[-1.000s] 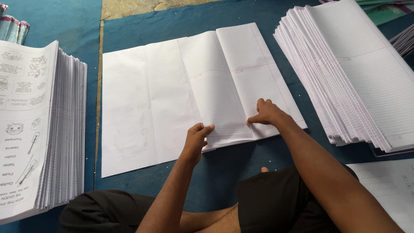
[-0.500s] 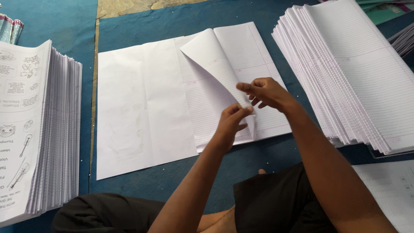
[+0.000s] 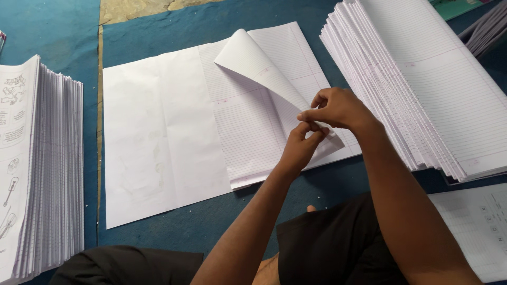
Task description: The person sits on a blue floor mat and assembles notebooks by inserting printed sheets into lined paper covers. They repeatedly fold the covers, insert the sheets, and place the completed units into a growing stack.
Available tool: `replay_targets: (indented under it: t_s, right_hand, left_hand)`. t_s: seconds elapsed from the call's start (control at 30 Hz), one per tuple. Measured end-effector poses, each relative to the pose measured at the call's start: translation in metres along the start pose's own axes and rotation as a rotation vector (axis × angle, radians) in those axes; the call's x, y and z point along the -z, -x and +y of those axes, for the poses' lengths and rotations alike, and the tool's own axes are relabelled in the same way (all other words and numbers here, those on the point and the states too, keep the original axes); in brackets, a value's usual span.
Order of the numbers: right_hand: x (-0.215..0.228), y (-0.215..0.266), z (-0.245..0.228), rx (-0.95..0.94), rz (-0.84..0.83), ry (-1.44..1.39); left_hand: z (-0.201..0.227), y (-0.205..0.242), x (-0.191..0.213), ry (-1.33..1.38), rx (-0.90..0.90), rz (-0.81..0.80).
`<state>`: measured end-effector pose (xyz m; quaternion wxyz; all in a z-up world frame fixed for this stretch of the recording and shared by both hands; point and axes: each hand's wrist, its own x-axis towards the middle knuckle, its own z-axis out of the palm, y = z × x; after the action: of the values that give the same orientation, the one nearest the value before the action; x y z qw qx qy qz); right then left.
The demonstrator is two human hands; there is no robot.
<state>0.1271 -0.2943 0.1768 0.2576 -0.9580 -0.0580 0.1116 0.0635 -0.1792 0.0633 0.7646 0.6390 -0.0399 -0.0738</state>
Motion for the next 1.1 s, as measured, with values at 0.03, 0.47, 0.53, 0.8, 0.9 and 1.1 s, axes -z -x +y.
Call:
replay_targets:
  t_s: [0.03,0.47,0.53,0.8,0.9,1.1]
  right_hand:
    - [0.000,0.000,0.001,-0.002,0.008,0.041]
    - [-0.003,-0.040,0.086,-0.302,0.086,0.252]
    - [-0.008,-0.045,0.103,-0.337,0.072,0.231]
    - [-0.031,-0.056,0.139,-0.511,-0.012,0.114]
    - [-0.038,-0.063,0.149,-0.495,-0.032,0.185]
    - [-0.047,-0.073,0.156,-0.425,0.011,0.219]
  left_hand:
    - [-0.001,0.000,-0.001,0.001,-0.012,-0.013]
    - [-0.024,0.017,0.010,-0.280,0.312,0.482]
    - [-0.030,0.021,0.013,-0.259,0.381,0.512]
    - [-0.042,0.014,0.008,-0.108,0.537,0.456]
    - [-0.043,0.010,0.006,-0.143,0.545,0.463]
    - [-0.057,0.008,0.005,-0.052,0.553,0.416]
